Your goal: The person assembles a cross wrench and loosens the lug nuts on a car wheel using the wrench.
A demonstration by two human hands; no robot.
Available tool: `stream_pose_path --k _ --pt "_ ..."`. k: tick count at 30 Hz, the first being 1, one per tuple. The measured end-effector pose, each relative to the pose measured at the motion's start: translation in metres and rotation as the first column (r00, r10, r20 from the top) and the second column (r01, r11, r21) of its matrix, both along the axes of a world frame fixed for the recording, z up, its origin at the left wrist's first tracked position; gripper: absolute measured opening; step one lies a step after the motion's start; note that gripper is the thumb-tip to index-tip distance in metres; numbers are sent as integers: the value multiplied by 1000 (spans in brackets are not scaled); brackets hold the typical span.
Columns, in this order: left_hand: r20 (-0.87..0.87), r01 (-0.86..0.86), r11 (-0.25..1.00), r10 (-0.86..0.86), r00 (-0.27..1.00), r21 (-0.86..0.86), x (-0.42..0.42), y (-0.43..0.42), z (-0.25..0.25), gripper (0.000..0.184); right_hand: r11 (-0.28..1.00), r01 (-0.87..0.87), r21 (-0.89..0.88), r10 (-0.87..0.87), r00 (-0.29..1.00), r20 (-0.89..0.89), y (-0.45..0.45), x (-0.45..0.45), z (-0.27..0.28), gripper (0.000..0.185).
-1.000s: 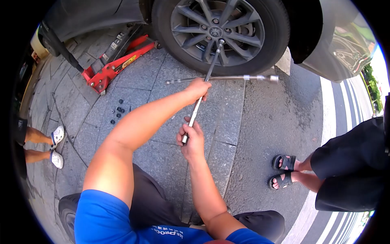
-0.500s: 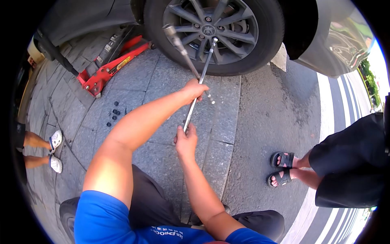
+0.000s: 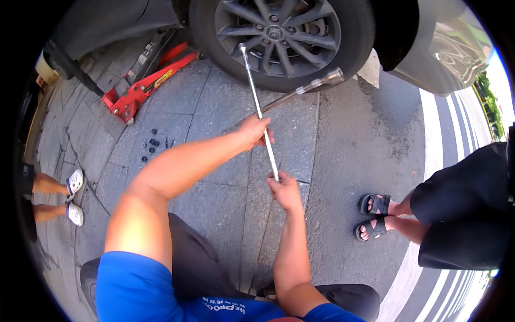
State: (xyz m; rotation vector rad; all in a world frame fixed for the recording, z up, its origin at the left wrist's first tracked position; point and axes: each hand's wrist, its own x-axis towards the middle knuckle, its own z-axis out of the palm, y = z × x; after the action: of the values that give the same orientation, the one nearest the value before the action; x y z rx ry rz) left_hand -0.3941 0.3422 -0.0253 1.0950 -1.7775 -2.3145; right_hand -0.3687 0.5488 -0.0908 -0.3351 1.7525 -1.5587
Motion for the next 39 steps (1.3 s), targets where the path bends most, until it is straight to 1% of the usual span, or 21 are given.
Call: stream_pose_path --k 2,3,5,8,10,11,13,14,18,19,20,22,23,24,25,27,28,32,35,37,39 --pt "-24 6 992 -3 1000 122 25 3 0 27 982 -175 73 173 985 25 30 -23 44 20" --pt "-23 20 989 -17 1000 148 45 8 6 28 963 -266 45 264 964 42 40 -29 62 21" --pt "-58 59 951 -44 997 303 87 12 2 29 905 -418 76 417 909 31 51 -31 79 23" --pt "-65 -112 918 147 987 380 143 21 -18 29 840 -524 142 525 850 32 36 -16 90 21" --pt "-74 -181 889 232 970 421 178 21 -35 29 743 -628 231 624 775 97 19 -3 86 20" --pt "-63 -225 861 283 957 455 192 21 -45 28 731 -639 241 635 765 103 11 3 84 20" --pt "-37 -273 828 332 942 489 219 19 -65 28 621 -723 302 726 676 124 -7 14 80 19" --pt "-21 -307 806 368 930 506 229 16 -68 28 597 -739 311 747 654 122 -15 21 78 21" --pt "-17 -394 777 460 888 491 262 -2 -75 26 562 -765 314 787 611 82 -50 45 82 23" --pt "-25 -446 745 526 850 496 269 -9 -78 26 559 -768 312 789 608 83 -64 53 81 23" --pt "-29 -495 707 587 809 505 276 -17 -83 25 559 -772 303 799 599 51 -79 61 78 23" --pt "-36 -519 706 607 794 482 291 -43 -106 23 557 -773 302 804 594 36 -89 83 64 23" --pt "-62 -540 710 628 775 451 292 -50 -101 21 590 -743 316 796 599 -80 -96 95 57 24" --pt "-29 -576 705 643 766 413 292 -51 -96 22 627 -711 318 778 593 -207 -104 101 55 25" --pt "-40 -581 706 649 760 405 295 -51 -90 22 625 -716 312 780 586 -219 -106 102 56 25" --pt "-32 -537 730 604 796 423 298 -41 -82 23 616 -719 322 769 637 -49 -96 102 75 24" --pt "-13 -553 713 618 786 432 297 -38 -82 23 613 -730 301 767 641 -8 -94 98 74 23" --pt "-57 -481 772 550 834 415 298 -29 -75 23 591 -748 301 757 643 112 -89 85 84 20" --pt "-126 -433 817 510 851 380 279 -33 -47 25 653 -714 253 713 692 113 -81 79 93 18" --pt "-162 -431 880 464 871 200 262 -45 -22 24 719 -661 214 664 744 67 -75 71 94 18" --pt "-195 -392 918 395 898 58 236 -59 8 21 721 -693 15 689 720 84 -72 64 91 22"
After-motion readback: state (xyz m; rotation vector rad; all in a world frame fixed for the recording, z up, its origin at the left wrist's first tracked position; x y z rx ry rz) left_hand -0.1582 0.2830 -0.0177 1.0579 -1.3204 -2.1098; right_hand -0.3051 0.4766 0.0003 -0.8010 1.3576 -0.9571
